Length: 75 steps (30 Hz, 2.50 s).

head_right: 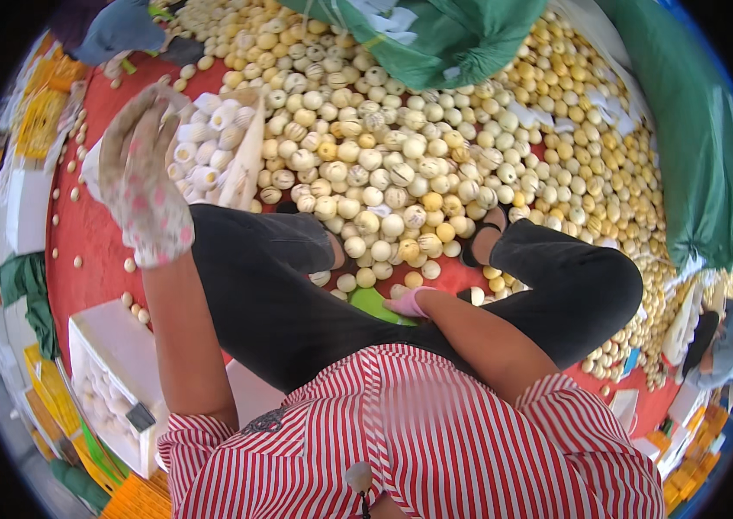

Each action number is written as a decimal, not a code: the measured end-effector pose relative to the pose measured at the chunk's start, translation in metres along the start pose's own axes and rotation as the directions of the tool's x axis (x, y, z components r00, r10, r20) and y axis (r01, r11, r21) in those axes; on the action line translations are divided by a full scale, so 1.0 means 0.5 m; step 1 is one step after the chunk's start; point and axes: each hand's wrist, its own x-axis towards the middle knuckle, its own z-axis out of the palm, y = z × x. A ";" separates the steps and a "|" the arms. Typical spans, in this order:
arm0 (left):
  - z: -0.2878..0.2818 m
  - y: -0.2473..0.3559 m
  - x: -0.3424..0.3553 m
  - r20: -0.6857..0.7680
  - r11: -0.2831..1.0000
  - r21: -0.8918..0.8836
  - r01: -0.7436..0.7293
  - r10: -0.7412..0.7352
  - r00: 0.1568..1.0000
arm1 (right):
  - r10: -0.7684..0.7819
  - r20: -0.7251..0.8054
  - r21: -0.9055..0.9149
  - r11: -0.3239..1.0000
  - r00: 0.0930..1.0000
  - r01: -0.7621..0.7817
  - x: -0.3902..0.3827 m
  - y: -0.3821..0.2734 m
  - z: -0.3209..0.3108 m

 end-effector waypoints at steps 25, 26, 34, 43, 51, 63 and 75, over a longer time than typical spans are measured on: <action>0.172 -0.300 0.174 0.232 0.736 -0.014 0.677 -0.656 0.718 | 0.059 -0.099 0.003 0.998 0.993 -0.059 0.025 0.015 -0.136; 0.174 -0.297 0.177 0.227 0.722 -0.057 0.689 -0.663 0.713 | 0.081 -0.113 0.019 0.997 0.990 -0.080 0.029 0.020 -0.144; 0.160 -0.220 0.138 0.261 0.901 0.020 0.432 -0.422 0.868 | 0.008 -0.176 0.042 0.999 0.984 0.000 0.056 0.038 -0.137; 0.175 -0.217 0.097 0.327 0.911 0.036 0.411 -0.400 0.856 | 0.059 -0.349 0.242 0.970 0.935 0.029 0.123 0.155 -0.117; 0.111 -0.185 0.089 0.319 0.911 0.101 0.400 -0.410 0.854 | 0.267 -0.589 0.536 0.835 0.763 0.122 0.144 0.186 -0.139; 0.106 -0.225 0.048 0.326 0.867 0.117 0.485 -0.494 0.806 | 0.467 -0.401 0.905 0.069 0.789 0.419 0.130 0.119 -0.134; 0.102 -0.195 0.039 0.238 0.840 0.259 0.477 -0.534 0.811 | 0.104 -0.427 0.705 -0.584 0.898 0.403 0.127 0.160 -0.252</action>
